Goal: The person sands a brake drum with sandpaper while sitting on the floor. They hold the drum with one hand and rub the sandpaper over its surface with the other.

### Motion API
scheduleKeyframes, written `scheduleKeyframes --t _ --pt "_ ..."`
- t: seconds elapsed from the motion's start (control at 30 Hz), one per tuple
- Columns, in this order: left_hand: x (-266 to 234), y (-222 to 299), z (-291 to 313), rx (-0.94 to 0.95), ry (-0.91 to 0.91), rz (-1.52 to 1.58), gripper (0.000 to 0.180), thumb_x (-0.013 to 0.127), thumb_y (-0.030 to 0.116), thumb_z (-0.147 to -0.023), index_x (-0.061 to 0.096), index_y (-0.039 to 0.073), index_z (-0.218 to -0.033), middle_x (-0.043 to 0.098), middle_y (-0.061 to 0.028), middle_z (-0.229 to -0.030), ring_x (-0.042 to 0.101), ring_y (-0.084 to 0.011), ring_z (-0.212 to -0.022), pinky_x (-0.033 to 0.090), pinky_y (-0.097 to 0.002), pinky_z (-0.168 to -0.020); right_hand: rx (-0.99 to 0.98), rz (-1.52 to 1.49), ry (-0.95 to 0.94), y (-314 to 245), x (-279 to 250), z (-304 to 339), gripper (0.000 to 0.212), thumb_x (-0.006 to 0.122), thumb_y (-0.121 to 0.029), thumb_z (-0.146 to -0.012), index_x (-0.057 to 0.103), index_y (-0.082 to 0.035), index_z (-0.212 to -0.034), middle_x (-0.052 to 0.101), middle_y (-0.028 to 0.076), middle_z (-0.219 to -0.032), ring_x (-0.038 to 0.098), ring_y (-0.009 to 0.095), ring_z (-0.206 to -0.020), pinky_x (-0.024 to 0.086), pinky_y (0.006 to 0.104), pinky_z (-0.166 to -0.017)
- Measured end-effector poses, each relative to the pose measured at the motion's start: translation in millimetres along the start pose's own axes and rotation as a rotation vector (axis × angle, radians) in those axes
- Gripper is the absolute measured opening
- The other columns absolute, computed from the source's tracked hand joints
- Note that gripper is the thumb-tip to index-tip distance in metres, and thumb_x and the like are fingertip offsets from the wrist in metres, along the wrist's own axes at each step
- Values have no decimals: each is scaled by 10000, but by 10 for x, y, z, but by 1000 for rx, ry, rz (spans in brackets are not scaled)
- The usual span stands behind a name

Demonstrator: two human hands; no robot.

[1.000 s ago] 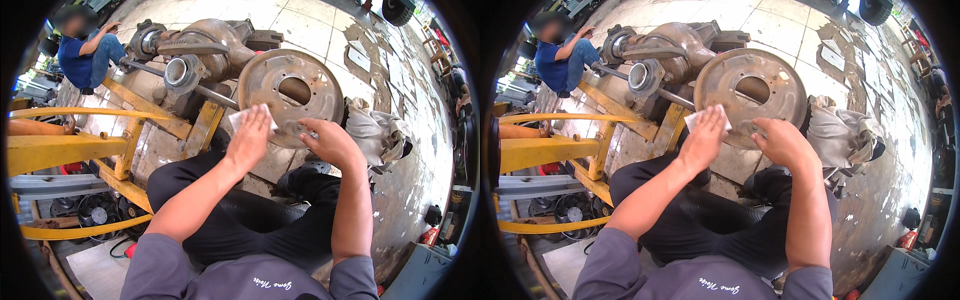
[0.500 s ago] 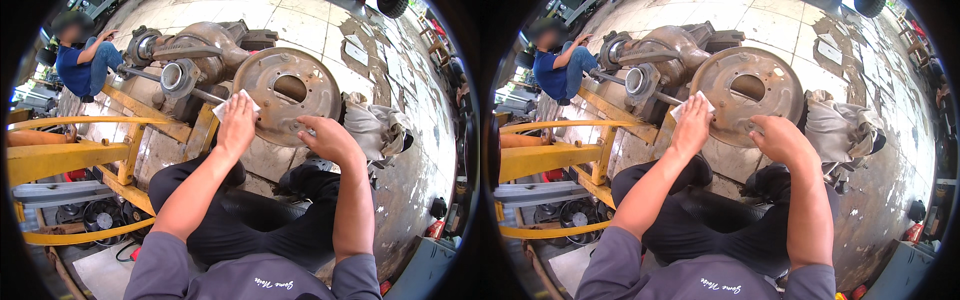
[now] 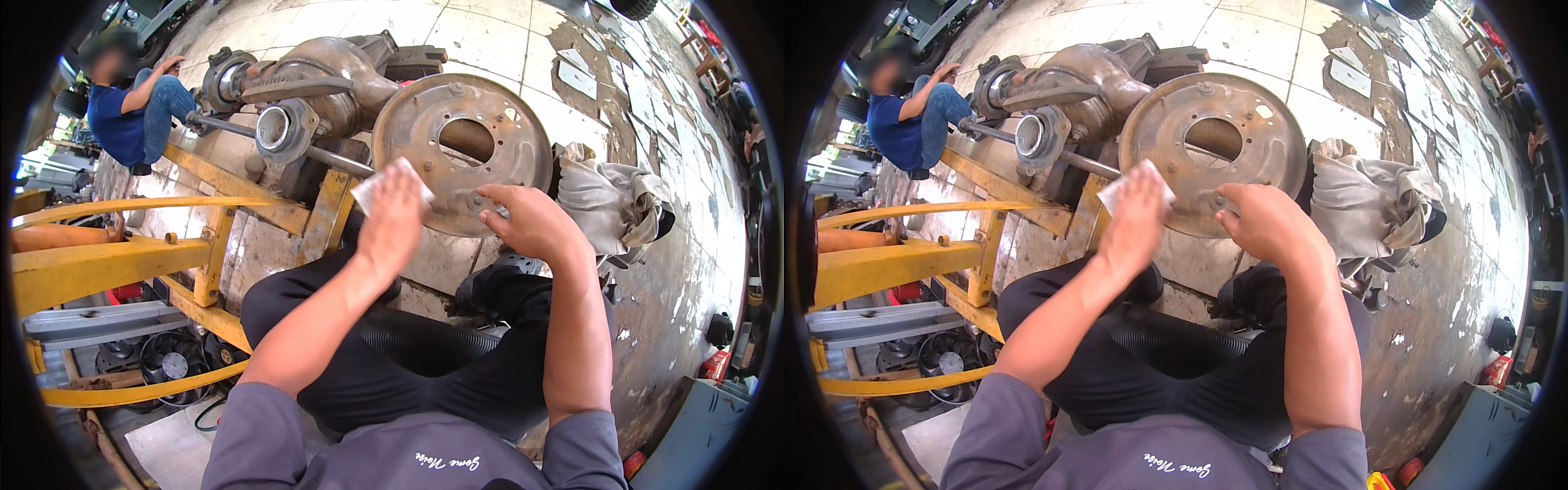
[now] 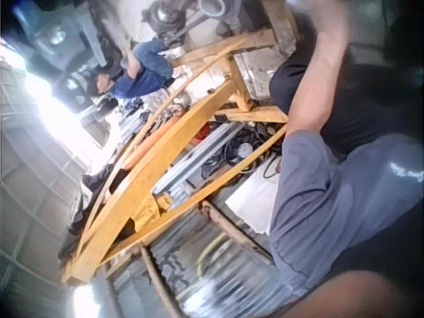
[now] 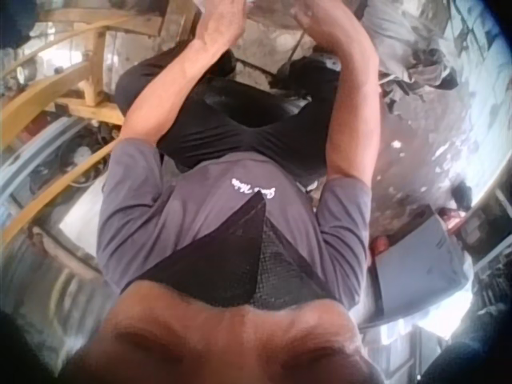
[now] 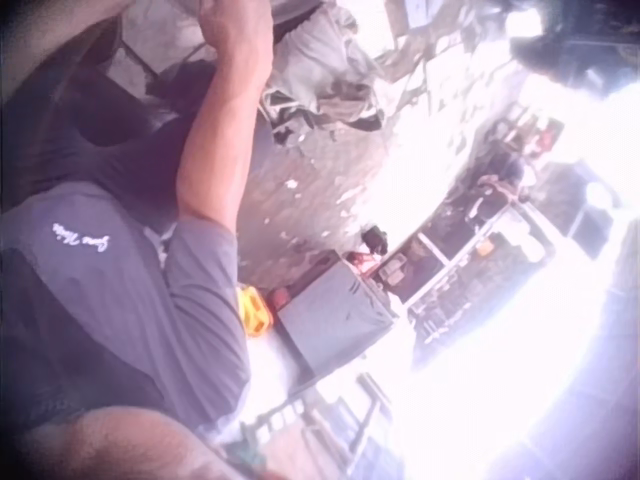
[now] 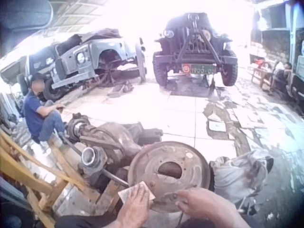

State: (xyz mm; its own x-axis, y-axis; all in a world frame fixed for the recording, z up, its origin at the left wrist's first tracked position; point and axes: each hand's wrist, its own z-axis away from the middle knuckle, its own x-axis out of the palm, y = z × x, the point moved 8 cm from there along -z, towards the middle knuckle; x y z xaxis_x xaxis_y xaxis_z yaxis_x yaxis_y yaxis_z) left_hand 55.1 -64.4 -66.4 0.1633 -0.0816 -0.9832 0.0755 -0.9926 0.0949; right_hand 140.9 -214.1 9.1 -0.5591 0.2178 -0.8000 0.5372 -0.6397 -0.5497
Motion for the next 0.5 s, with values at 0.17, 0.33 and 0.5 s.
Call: scheduleKeyframes --t 0.17,0.33,0.5 --pt "-28 39 -10 -15 15 68 521 502 231 -1007 446 -110 -1397 405 -306 -1491 366 -415 -1422 271 -494 -1192 6 7 -8 -43 -9 -7 387 643 -217 -914 645 14 -1224 670 246 -1143 611 398 -1120 477 461 -967" --pt "0 -26 -42 -20 35 46 519 487 251 -1019 448 -100 -1399 405 -312 -1486 368 -425 -1417 259 -511 -1190 -4 -9 7 20 26 -3 384 645 -218 -913 648 4 -1227 670 241 -1149 612 395 -1121 480 460 -964" --pt "-35 -13 -50 -25 70 81 508 472 281 -1034 481 -86 -1384 441 -291 -1471 386 -408 -1412 286 -500 -1179 -1 -6 12 -4 -3 0 381 646 -219 -912 651 -3 -1226 674 237 -1141 616 393 -1115 480 458 -967"
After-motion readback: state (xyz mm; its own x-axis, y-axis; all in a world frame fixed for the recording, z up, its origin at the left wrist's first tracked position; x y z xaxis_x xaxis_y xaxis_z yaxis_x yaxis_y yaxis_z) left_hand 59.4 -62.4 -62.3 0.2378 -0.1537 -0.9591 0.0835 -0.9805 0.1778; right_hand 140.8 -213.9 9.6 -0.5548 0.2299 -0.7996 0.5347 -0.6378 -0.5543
